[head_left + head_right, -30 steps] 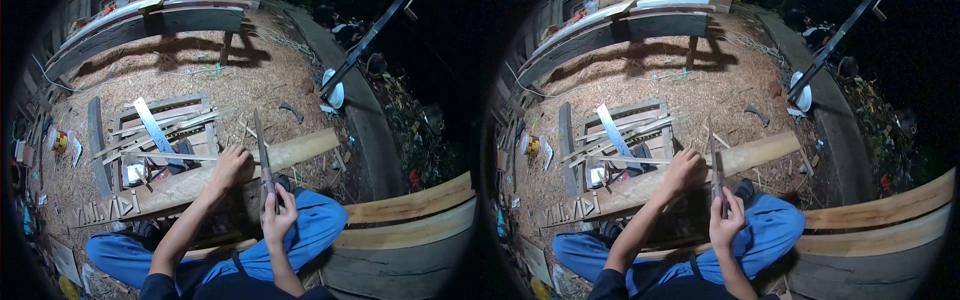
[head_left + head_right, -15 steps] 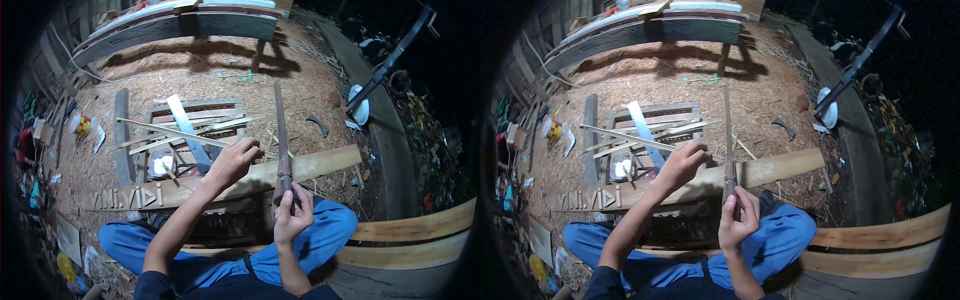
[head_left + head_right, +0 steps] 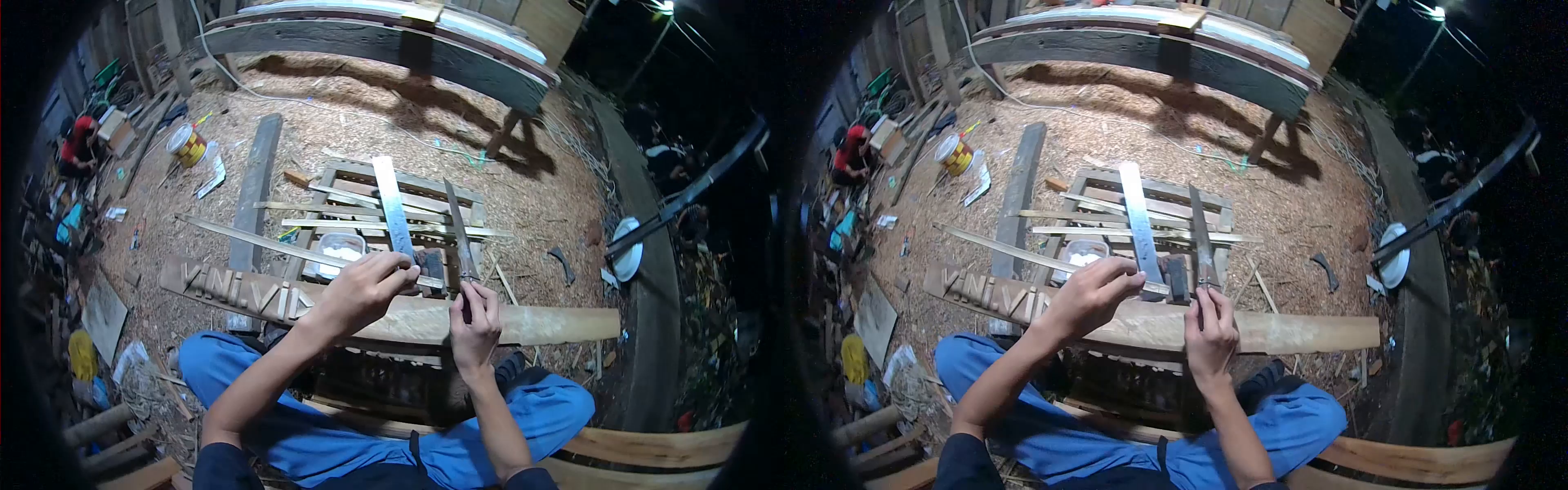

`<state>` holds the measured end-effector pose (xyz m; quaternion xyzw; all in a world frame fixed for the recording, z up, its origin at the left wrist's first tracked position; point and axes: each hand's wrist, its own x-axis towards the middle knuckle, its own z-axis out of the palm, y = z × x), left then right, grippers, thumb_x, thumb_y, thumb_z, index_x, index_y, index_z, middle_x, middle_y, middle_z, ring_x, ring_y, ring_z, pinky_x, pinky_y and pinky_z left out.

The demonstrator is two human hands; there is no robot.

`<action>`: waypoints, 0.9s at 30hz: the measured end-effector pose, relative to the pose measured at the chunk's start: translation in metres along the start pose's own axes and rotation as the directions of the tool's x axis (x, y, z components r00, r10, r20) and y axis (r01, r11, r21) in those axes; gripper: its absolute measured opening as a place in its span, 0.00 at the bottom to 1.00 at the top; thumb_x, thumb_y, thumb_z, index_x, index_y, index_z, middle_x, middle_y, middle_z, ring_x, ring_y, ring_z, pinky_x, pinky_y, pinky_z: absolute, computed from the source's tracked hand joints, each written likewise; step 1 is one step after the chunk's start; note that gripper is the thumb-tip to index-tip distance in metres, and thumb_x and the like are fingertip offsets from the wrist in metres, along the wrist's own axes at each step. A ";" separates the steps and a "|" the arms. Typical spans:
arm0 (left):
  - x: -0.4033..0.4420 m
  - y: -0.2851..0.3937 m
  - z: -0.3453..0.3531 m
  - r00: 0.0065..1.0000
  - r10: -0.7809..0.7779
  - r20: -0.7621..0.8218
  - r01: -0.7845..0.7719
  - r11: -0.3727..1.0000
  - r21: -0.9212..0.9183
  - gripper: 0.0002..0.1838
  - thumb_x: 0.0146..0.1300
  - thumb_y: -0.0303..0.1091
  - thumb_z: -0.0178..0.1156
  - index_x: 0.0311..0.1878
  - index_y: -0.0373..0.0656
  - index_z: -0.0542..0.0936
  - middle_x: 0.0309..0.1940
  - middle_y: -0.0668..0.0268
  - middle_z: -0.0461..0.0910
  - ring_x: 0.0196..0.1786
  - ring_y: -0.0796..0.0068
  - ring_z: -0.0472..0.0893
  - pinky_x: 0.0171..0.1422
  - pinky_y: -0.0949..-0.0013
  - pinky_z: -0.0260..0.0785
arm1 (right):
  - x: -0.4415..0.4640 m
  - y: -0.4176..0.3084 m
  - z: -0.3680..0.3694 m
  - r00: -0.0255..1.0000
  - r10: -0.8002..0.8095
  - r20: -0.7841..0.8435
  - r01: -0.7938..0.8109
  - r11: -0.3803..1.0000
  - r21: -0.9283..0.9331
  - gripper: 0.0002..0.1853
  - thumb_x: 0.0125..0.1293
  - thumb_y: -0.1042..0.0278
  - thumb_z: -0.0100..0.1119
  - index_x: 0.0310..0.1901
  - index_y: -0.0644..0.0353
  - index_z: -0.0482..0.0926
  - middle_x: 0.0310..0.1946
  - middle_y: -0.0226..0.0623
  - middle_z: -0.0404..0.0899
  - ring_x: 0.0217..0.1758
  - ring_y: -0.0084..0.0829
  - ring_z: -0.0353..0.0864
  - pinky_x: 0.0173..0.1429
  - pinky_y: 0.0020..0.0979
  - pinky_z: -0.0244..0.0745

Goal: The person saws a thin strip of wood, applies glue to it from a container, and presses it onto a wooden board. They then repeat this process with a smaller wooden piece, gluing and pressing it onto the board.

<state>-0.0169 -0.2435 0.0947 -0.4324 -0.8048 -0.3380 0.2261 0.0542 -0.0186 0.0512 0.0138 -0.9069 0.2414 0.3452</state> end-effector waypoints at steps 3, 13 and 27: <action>-0.007 -0.001 -0.018 1.000 0.012 -0.001 -0.012 0.999 0.047 0.14 0.61 0.23 0.66 0.51 0.41 0.82 0.46 0.59 0.82 0.45 0.56 0.85 0.46 0.58 0.79 | 0.002 0.007 0.004 0.983 0.024 0.180 -0.010 0.997 -0.079 0.16 0.67 0.73 0.65 0.56 0.59 0.84 0.52 0.44 0.82 0.45 0.48 0.88 0.47 0.44 0.84; -0.016 0.009 -0.028 0.983 0.080 -0.164 -0.065 0.993 0.098 0.22 0.58 0.22 0.68 0.58 0.43 0.85 0.46 0.60 0.83 0.41 0.62 0.85 0.44 0.60 0.78 | 0.040 -0.009 -0.019 0.911 -0.247 0.330 0.302 0.945 -0.127 0.18 0.67 0.70 0.65 0.59 0.60 0.82 0.39 0.41 0.85 0.43 0.46 0.86 0.51 0.43 0.77; 0.000 0.031 -0.009 0.983 0.142 -0.118 -0.126 0.983 0.132 0.25 0.54 0.25 0.66 0.59 0.39 0.85 0.47 0.59 0.86 0.39 0.64 0.84 0.41 0.63 0.76 | 0.049 -0.009 -0.044 0.854 -0.521 0.001 0.507 0.832 0.227 0.17 0.60 0.71 0.74 0.51 0.61 0.85 0.41 0.32 0.86 0.40 0.32 0.86 0.51 0.39 0.74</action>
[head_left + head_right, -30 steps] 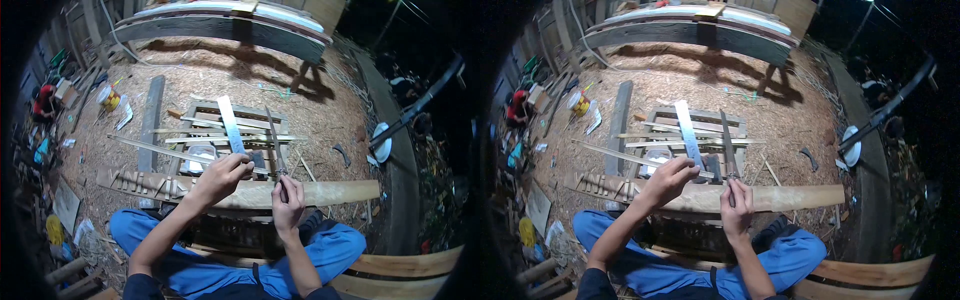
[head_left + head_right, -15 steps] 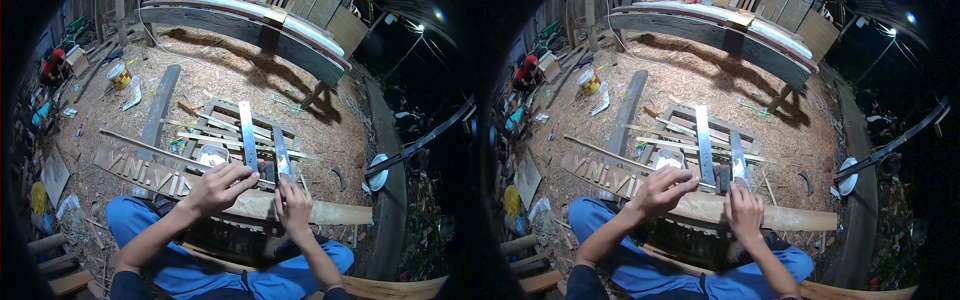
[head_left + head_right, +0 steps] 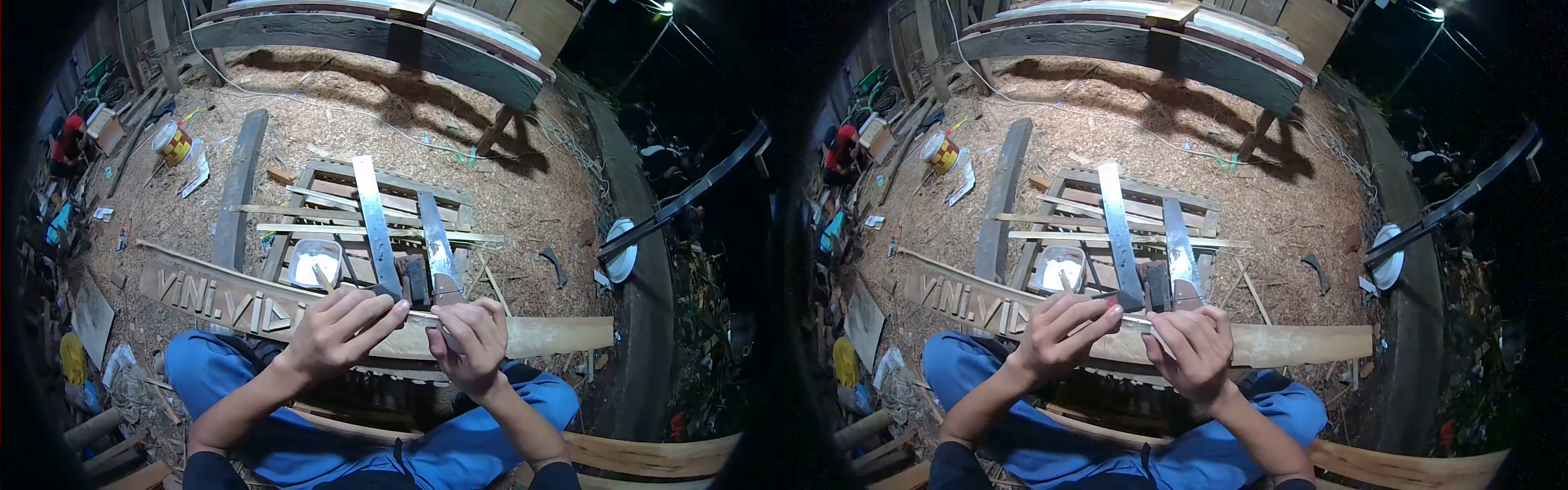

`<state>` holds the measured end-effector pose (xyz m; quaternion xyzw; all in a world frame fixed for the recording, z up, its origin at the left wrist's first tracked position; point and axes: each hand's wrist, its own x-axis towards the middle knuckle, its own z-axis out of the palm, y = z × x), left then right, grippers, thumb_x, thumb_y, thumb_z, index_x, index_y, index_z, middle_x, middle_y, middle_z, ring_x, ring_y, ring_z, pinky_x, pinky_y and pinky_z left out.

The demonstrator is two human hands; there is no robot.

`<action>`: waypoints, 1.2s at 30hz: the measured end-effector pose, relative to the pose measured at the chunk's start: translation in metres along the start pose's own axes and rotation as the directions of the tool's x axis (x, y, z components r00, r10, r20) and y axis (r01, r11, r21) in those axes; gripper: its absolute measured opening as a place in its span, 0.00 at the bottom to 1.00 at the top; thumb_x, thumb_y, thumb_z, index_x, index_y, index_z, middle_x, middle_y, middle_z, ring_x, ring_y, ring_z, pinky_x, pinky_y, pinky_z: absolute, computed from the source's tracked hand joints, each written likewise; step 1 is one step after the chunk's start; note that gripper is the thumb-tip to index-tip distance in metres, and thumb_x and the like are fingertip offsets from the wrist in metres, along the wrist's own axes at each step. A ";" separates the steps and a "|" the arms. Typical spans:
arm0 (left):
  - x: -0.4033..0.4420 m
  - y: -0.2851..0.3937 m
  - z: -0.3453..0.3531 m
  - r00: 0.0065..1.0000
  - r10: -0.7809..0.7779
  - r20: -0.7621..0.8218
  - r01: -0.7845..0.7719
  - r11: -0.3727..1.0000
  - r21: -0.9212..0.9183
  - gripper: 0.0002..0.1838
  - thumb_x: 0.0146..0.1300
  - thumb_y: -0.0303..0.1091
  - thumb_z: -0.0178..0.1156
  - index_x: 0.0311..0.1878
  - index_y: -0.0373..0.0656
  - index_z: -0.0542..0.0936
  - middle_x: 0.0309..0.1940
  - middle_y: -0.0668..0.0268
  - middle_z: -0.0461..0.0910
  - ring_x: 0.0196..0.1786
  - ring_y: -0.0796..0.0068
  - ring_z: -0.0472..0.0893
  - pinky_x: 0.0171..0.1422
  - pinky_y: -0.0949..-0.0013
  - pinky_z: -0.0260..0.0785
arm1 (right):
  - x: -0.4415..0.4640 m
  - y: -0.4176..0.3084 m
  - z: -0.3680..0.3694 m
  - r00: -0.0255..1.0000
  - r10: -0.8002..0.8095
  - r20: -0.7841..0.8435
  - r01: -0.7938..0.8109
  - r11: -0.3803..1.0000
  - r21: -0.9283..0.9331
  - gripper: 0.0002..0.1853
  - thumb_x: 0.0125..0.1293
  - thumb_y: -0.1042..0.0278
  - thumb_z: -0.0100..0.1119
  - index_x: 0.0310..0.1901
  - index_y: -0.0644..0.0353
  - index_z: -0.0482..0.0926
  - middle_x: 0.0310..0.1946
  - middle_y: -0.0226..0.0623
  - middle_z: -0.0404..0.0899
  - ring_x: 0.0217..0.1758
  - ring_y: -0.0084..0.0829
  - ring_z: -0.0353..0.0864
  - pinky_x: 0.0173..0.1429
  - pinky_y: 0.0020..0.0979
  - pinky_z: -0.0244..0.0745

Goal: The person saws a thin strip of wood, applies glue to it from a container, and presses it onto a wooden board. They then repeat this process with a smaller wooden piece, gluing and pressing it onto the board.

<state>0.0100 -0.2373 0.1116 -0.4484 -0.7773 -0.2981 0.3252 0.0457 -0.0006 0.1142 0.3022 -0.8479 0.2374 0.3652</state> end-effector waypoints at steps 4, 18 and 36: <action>0.002 0.003 -0.005 0.998 -0.002 0.068 -0.001 0.999 0.037 0.27 0.54 0.29 0.64 0.60 0.37 0.84 0.47 0.62 0.83 0.46 0.67 0.85 0.49 0.64 0.78 | -0.001 0.001 0.000 1.000 0.005 -0.003 -0.005 1.000 -0.001 0.16 0.61 0.71 0.75 0.50 0.61 0.86 0.40 0.31 0.86 0.40 0.32 0.86 0.50 0.39 0.73; -0.002 0.004 -0.001 1.000 0.014 -0.020 -0.014 1.000 0.012 0.24 0.53 0.27 0.69 0.56 0.39 0.86 0.45 0.61 0.86 0.41 0.65 0.86 0.40 0.66 0.75 | -0.002 -0.007 -0.001 0.999 0.050 -0.007 -0.050 0.998 0.023 0.17 0.61 0.70 0.76 0.52 0.60 0.85 0.42 0.32 0.87 0.40 0.32 0.86 0.51 0.39 0.74; -0.009 0.006 -0.004 0.991 0.132 0.005 -0.132 0.985 0.110 0.21 0.51 0.32 0.66 0.52 0.43 0.88 0.47 0.67 0.84 0.47 0.70 0.85 0.57 0.62 0.80 | -0.005 -0.007 0.001 0.999 0.040 0.017 -0.041 0.995 0.089 0.15 0.60 0.68 0.77 0.46 0.57 0.85 0.40 0.31 0.86 0.41 0.32 0.86 0.50 0.39 0.74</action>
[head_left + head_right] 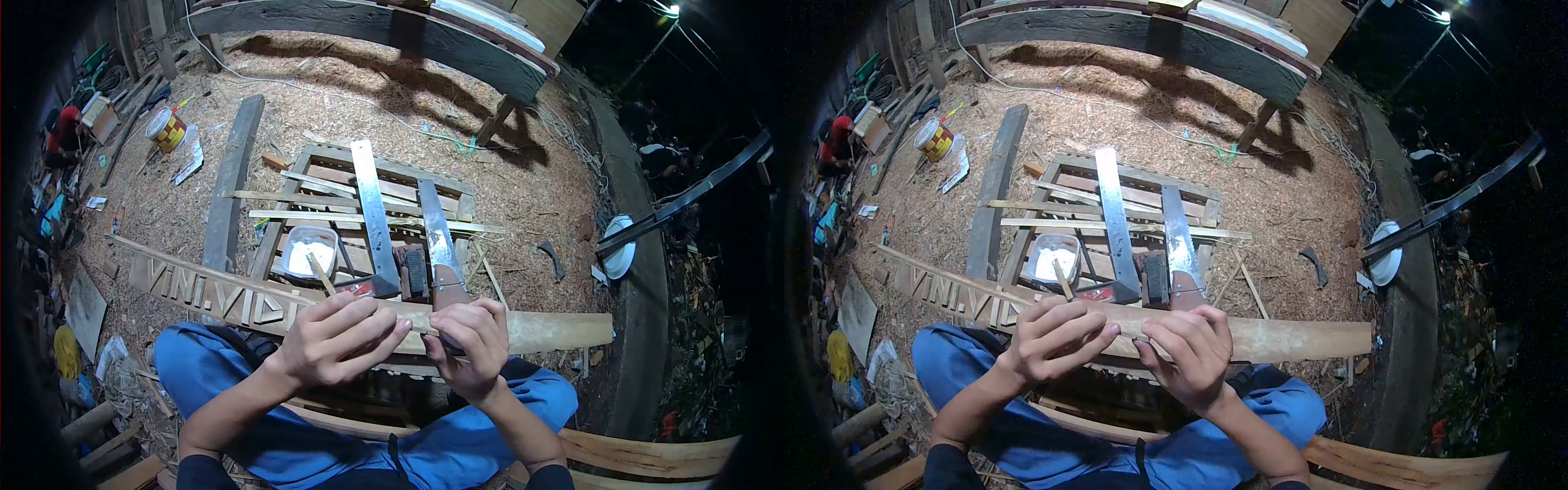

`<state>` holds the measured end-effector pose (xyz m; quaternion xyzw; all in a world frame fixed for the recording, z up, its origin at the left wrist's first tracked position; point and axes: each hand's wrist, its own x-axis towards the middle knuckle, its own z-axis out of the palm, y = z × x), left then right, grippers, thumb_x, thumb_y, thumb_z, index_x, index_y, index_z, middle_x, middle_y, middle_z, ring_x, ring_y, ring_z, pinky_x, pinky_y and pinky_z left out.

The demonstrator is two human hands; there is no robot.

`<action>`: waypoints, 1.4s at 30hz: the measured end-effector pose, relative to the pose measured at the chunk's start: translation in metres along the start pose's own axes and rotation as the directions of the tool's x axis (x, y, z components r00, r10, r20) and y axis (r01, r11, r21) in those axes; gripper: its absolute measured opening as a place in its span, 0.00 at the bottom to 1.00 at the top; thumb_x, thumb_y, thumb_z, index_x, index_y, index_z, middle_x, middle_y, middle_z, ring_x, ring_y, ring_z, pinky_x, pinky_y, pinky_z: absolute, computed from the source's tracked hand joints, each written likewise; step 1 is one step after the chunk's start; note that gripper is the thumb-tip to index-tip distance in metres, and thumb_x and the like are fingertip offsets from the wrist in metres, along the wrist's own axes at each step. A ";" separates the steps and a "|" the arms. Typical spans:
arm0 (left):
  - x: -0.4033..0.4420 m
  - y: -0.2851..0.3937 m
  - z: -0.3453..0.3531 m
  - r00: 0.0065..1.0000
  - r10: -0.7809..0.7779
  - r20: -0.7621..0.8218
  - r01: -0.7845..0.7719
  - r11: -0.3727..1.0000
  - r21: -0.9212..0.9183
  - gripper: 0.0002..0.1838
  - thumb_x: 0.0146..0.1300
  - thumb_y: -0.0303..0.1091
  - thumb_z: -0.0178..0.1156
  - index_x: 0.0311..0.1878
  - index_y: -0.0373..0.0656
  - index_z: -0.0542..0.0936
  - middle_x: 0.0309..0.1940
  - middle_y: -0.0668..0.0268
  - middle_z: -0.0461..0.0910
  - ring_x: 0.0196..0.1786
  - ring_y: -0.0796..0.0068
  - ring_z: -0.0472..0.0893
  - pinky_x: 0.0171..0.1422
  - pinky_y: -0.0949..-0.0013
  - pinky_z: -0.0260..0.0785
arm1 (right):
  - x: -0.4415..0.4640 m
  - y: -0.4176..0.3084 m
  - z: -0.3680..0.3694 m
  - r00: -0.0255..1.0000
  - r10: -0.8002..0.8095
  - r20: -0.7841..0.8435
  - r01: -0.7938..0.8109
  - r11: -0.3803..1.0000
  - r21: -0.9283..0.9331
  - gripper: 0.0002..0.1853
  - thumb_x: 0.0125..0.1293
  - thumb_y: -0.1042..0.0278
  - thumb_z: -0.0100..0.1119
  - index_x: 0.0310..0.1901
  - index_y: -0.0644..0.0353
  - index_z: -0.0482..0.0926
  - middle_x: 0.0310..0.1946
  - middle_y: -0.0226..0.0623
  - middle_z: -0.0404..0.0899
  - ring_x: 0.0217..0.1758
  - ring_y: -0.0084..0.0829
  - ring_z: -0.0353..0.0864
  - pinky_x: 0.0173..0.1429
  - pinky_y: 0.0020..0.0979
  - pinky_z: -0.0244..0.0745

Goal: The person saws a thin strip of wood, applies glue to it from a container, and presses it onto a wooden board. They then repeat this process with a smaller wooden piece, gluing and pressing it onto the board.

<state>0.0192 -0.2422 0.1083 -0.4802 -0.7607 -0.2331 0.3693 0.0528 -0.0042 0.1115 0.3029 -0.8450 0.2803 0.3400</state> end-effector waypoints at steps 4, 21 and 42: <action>0.000 0.000 0.001 0.999 0.038 -0.010 -0.038 0.999 0.011 0.22 0.49 0.33 0.66 0.51 0.44 0.88 0.46 0.67 0.84 0.47 0.69 0.84 0.56 0.62 0.80 | -0.001 -0.001 0.000 1.000 -0.010 0.013 0.010 1.000 -0.013 0.15 0.58 0.68 0.77 0.46 0.56 0.84 0.40 0.31 0.86 0.42 0.33 0.86 0.50 0.39 0.73; -0.001 -0.010 0.000 0.997 -0.045 0.058 0.051 0.993 -0.102 0.23 0.55 0.30 0.67 0.56 0.39 0.86 0.45 0.64 0.85 0.41 0.69 0.85 0.45 0.67 0.81 | -0.001 -0.004 0.005 0.957 0.212 0.199 -0.267 0.911 0.314 0.11 0.77 0.65 0.59 0.46 0.66 0.82 0.41 0.45 0.85 0.47 0.46 0.84 0.54 0.43 0.73; 0.003 -0.008 0.000 0.992 -0.108 0.064 0.114 0.989 -0.098 0.15 0.61 0.36 0.75 0.50 0.45 0.88 0.32 0.69 0.85 0.33 0.72 0.86 0.31 0.70 0.75 | -0.005 0.000 0.011 0.999 0.024 0.049 -0.027 0.997 0.065 0.15 0.63 0.71 0.73 0.51 0.58 0.84 0.44 0.35 0.85 0.47 0.39 0.85 0.52 0.41 0.75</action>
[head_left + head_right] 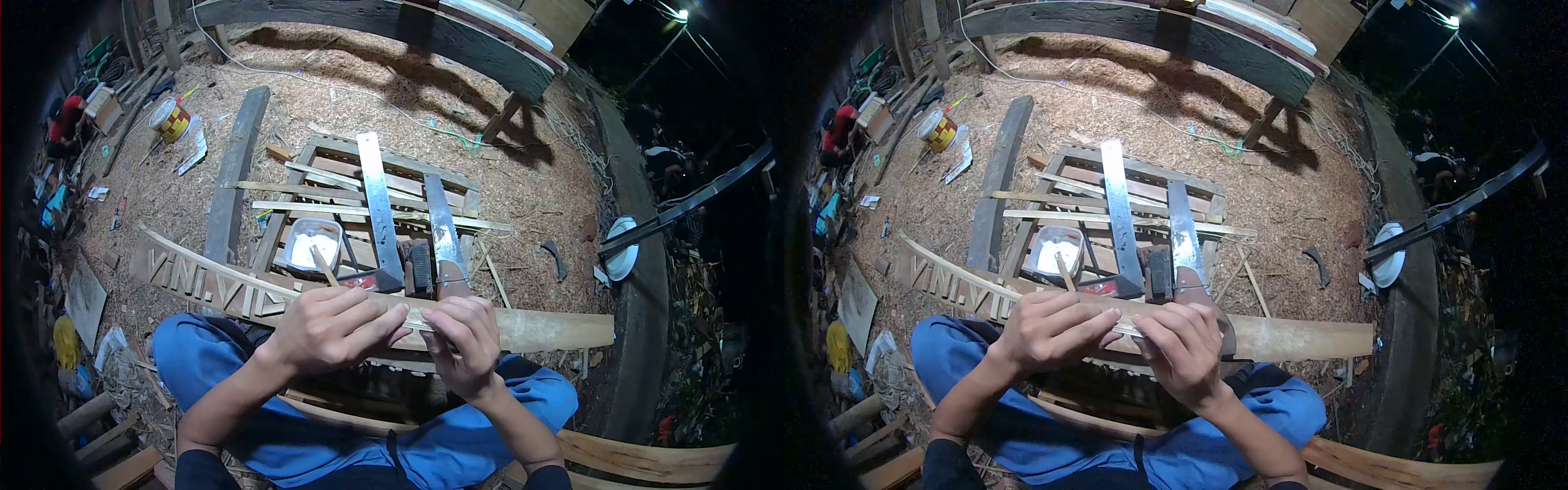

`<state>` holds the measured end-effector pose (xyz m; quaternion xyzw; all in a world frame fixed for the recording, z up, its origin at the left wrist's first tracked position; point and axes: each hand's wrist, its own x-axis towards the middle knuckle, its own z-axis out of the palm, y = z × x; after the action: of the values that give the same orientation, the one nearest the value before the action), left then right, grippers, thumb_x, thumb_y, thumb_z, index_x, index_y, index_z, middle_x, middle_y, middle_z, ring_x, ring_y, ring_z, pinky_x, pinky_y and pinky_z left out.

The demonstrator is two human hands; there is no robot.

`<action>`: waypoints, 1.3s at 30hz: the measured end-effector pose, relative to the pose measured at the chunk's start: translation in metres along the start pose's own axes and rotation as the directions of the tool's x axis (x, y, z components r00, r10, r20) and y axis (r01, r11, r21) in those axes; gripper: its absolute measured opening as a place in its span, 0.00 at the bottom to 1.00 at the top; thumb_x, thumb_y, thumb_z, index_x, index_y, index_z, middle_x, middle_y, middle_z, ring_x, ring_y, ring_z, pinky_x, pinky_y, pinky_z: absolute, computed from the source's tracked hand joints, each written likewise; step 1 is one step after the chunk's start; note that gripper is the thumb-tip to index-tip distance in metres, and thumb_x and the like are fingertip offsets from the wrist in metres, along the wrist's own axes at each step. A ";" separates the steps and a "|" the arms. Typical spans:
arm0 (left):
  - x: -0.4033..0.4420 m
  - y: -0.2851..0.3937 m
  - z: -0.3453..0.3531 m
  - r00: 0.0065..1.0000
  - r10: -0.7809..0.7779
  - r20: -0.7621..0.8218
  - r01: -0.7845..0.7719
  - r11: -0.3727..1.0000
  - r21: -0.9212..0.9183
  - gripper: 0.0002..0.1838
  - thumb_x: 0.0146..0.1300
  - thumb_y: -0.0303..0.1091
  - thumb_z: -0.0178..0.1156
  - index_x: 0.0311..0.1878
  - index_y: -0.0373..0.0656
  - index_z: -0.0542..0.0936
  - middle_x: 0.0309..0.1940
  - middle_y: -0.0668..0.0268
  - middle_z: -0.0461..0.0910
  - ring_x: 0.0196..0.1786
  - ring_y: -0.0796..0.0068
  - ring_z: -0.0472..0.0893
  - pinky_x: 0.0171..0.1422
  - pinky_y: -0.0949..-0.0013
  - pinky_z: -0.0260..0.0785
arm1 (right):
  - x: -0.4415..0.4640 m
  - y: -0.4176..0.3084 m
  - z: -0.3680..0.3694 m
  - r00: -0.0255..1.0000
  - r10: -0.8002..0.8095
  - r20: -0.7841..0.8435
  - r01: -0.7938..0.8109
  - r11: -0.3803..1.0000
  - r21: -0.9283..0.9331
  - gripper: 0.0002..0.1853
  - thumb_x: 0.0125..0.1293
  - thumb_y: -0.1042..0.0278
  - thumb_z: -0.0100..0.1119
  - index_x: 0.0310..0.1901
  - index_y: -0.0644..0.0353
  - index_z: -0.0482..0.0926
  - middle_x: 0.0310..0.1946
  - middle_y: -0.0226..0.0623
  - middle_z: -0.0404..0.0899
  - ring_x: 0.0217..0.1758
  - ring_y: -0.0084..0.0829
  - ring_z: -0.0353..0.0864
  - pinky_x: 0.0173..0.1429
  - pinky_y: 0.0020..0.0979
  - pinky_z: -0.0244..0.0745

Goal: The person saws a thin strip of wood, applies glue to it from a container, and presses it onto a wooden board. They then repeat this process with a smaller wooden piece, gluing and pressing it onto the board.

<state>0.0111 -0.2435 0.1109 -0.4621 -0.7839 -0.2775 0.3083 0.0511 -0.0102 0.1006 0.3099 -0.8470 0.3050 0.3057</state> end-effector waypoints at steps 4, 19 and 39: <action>-0.001 -0.001 0.000 1.000 0.003 0.024 -0.004 1.000 0.013 0.15 0.61 0.37 0.75 0.49 0.45 0.88 0.31 0.69 0.85 0.33 0.72 0.86 0.31 0.70 0.75 | -0.002 0.000 0.003 0.999 -0.033 -0.040 0.033 0.999 0.002 0.15 0.61 0.72 0.75 0.49 0.58 0.85 0.44 0.34 0.85 0.46 0.38 0.85 0.51 0.40 0.75; -0.002 -0.012 0.001 0.989 -0.097 0.111 0.097 0.995 0.010 0.21 0.59 0.30 0.73 0.57 0.48 0.85 0.40 0.70 0.85 0.37 0.71 0.82 0.38 0.67 0.75 | -0.023 0.014 -0.010 0.936 0.351 -0.014 -0.345 0.909 -0.234 0.07 0.64 0.72 0.71 0.43 0.57 0.85 0.40 0.35 0.84 0.45 0.40 0.82 0.52 0.41 0.72; 0.006 -0.009 0.026 0.977 -0.089 0.195 0.097 0.995 -0.033 0.19 0.59 0.25 0.69 0.55 0.45 0.86 0.40 0.65 0.86 0.41 0.65 0.83 0.43 0.62 0.77 | -0.064 0.021 0.017 0.852 0.523 -0.016 -0.501 0.808 -0.311 0.29 0.58 0.66 0.72 0.62 0.57 0.76 0.36 0.48 0.85 0.36 0.49 0.85 0.44 0.44 0.78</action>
<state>-0.0049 -0.2258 0.0970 -0.4562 -0.8248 -0.2620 0.2072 0.0700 0.0126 0.0375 0.0299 -0.9458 0.2311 0.2263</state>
